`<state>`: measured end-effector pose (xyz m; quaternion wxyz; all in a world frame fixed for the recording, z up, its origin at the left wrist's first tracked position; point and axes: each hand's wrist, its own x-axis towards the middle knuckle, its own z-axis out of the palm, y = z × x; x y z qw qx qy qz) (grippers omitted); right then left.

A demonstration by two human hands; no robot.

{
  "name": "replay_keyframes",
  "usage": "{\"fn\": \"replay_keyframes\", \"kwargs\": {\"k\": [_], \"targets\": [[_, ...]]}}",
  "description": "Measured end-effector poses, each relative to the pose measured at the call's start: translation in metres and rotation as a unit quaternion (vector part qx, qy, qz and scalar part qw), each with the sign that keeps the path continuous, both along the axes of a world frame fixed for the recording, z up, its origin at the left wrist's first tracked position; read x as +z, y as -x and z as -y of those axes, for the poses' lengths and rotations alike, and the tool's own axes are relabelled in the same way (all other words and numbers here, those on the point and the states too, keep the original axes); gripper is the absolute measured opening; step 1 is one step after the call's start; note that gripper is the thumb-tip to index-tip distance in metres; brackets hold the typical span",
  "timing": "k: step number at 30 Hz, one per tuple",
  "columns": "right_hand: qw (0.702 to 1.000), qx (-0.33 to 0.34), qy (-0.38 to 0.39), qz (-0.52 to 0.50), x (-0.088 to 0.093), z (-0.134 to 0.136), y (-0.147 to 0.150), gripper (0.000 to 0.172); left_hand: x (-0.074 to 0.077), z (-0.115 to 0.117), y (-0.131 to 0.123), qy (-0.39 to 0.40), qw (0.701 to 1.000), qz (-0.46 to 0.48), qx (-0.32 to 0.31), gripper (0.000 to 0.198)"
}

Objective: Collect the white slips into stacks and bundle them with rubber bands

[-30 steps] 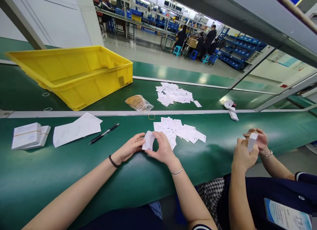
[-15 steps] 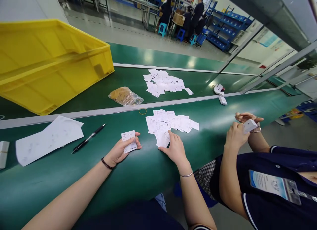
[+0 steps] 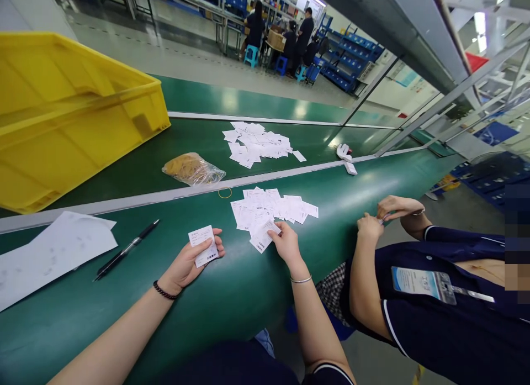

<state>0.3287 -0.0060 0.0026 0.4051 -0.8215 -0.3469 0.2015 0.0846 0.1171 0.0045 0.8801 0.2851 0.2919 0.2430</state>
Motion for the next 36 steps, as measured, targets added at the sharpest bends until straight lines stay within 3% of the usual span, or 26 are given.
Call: {"fn": "replay_keyframes", "kwargs": {"k": [4,7,10,14,18,22,24,26,29,32,34,36], "targets": [[0.989,-0.013,-0.033,0.142,0.009,-0.005,0.003,0.03,0.001,0.001,0.0,0.003,1.0,-0.001,0.005,0.038],[0.995,0.012,-0.032,0.091,0.019,-0.006,0.019,0.033,0.001,0.002,-0.001,0.0,1.0,-0.004,0.014,0.039],[0.993,0.114,-0.037,-0.01,0.028,-0.012,0.051,0.03,0.0,0.004,-0.003,-0.025,0.999,-0.002,-0.02,0.04],[0.97,0.238,-0.049,0.023,0.031,-0.039,0.08,0.024,-0.003,0.007,-0.005,-0.036,0.993,-0.012,-0.115,0.046],[0.965,0.198,-0.026,0.17,0.026,-0.071,0.047,0.026,-0.001,0.006,-0.005,-0.015,0.998,-0.041,-0.048,0.038],[0.939,0.182,0.081,0.281,0.016,-0.086,0.004,0.057,0.002,0.003,-0.006,-0.014,0.999,-0.032,0.001,0.034],[0.939,0.181,0.064,0.286,0.011,-0.088,-0.003,0.05,0.0,0.002,-0.007,-0.009,0.999,-0.025,0.018,0.031],[0.958,0.166,0.008,0.235,0.009,-0.089,-0.004,0.035,-0.002,0.001,-0.008,-0.003,0.999,-0.021,0.039,0.029],[0.988,0.128,-0.078,0.039,0.015,-0.089,-0.001,0.028,-0.005,-0.001,-0.008,0.008,0.996,-0.015,0.084,0.026],[0.974,0.107,-0.147,-0.132,0.023,-0.087,0.013,0.033,-0.003,-0.004,-0.007,0.027,0.993,-0.002,0.112,0.022],[0.961,0.136,-0.158,-0.182,0.026,-0.084,0.034,0.035,-0.002,-0.004,-0.005,0.044,0.997,0.015,0.065,0.025],[0.959,0.178,-0.136,-0.176,0.026,-0.08,0.06,0.031,-0.002,-0.003,-0.002,0.052,0.998,0.028,-0.02,0.034]]}}
